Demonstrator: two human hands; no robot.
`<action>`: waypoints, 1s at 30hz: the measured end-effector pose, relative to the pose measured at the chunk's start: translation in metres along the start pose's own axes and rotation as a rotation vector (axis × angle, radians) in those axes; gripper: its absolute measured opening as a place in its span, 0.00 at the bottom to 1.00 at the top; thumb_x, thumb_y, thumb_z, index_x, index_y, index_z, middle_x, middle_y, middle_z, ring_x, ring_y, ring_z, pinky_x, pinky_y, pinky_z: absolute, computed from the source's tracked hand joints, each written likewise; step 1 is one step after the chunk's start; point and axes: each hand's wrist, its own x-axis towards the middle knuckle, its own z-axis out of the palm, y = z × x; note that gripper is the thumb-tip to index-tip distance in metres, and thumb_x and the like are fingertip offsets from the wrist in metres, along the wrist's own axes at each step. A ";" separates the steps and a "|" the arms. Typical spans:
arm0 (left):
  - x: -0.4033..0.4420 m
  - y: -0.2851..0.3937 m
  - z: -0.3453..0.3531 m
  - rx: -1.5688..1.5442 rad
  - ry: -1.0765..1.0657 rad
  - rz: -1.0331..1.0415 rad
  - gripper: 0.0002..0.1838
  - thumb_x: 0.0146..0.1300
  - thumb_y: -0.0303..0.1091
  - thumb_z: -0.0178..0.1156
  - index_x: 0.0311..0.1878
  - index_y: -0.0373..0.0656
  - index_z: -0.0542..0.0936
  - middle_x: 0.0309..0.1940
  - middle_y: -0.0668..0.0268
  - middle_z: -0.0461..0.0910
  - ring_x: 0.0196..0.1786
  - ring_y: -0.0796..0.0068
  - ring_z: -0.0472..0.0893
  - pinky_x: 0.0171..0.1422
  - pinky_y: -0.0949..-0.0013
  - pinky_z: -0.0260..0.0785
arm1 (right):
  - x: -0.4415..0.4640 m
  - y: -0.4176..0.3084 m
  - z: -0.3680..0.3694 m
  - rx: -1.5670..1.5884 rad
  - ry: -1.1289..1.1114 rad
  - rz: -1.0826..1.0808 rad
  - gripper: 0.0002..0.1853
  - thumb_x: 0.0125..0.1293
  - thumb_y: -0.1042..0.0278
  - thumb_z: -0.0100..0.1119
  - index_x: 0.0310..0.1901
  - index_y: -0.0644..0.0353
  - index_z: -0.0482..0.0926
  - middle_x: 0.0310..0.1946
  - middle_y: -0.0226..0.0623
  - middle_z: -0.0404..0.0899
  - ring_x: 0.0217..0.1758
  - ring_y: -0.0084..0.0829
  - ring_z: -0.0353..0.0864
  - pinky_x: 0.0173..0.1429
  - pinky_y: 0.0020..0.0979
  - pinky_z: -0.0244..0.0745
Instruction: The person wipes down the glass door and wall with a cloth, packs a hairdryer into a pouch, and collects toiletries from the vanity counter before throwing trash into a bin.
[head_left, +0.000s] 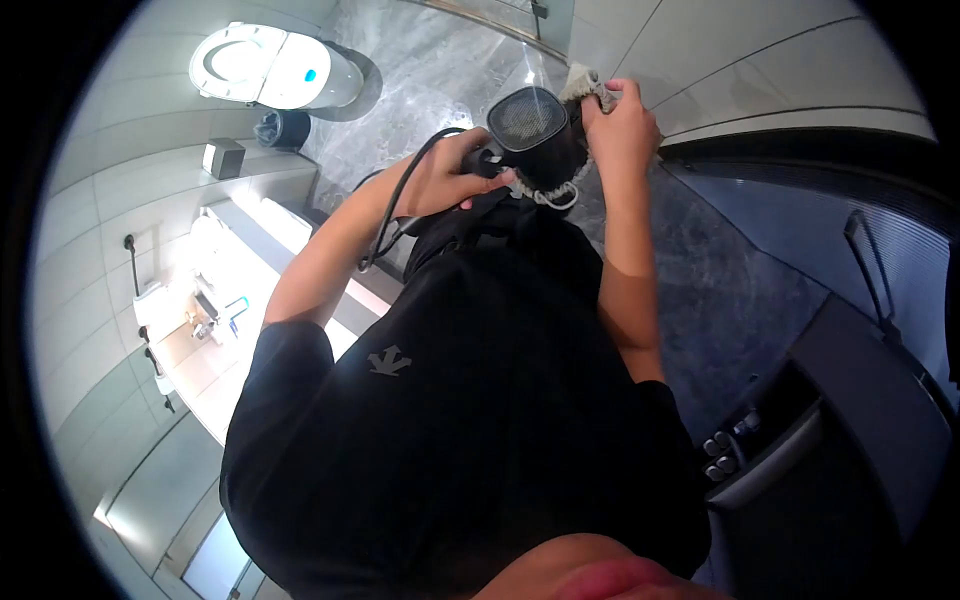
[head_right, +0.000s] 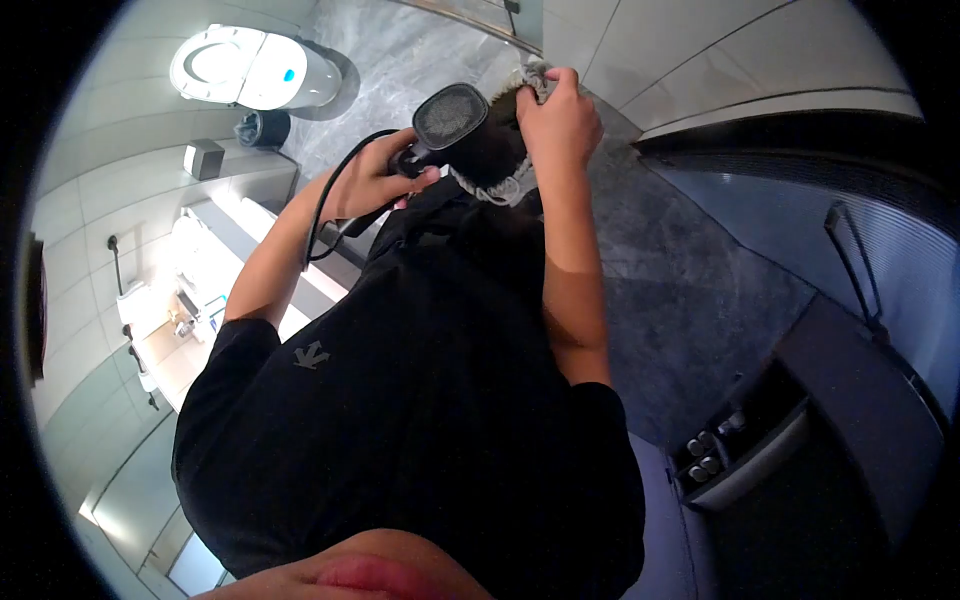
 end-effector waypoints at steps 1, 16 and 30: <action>0.006 -0.004 0.003 -0.016 0.026 0.001 0.25 0.65 0.43 0.63 0.54 0.32 0.72 0.23 0.65 0.75 0.23 0.81 0.73 0.31 0.73 0.67 | -0.003 0.001 0.000 -0.007 -0.016 -0.014 0.20 0.56 0.52 0.61 0.49 0.50 0.75 0.33 0.52 0.82 0.39 0.56 0.81 0.46 0.50 0.75; 0.054 -0.042 0.009 0.476 -0.058 0.133 0.24 0.63 0.42 0.61 0.52 0.34 0.64 0.37 0.40 0.79 0.47 0.42 0.79 0.48 0.51 0.70 | -0.005 0.010 0.015 0.271 -0.036 -0.058 0.18 0.62 0.54 0.58 0.50 0.54 0.80 0.38 0.49 0.83 0.44 0.53 0.81 0.48 0.46 0.75; 0.131 -0.056 0.026 -0.202 -0.437 -0.545 0.15 0.68 0.33 0.55 0.53 0.34 0.76 0.41 0.59 0.81 0.37 0.69 0.83 0.42 0.68 0.79 | -0.036 0.016 0.052 0.722 -0.338 -0.212 0.13 0.66 0.70 0.56 0.48 0.68 0.77 0.34 0.55 0.81 0.42 0.52 0.82 0.43 0.36 0.75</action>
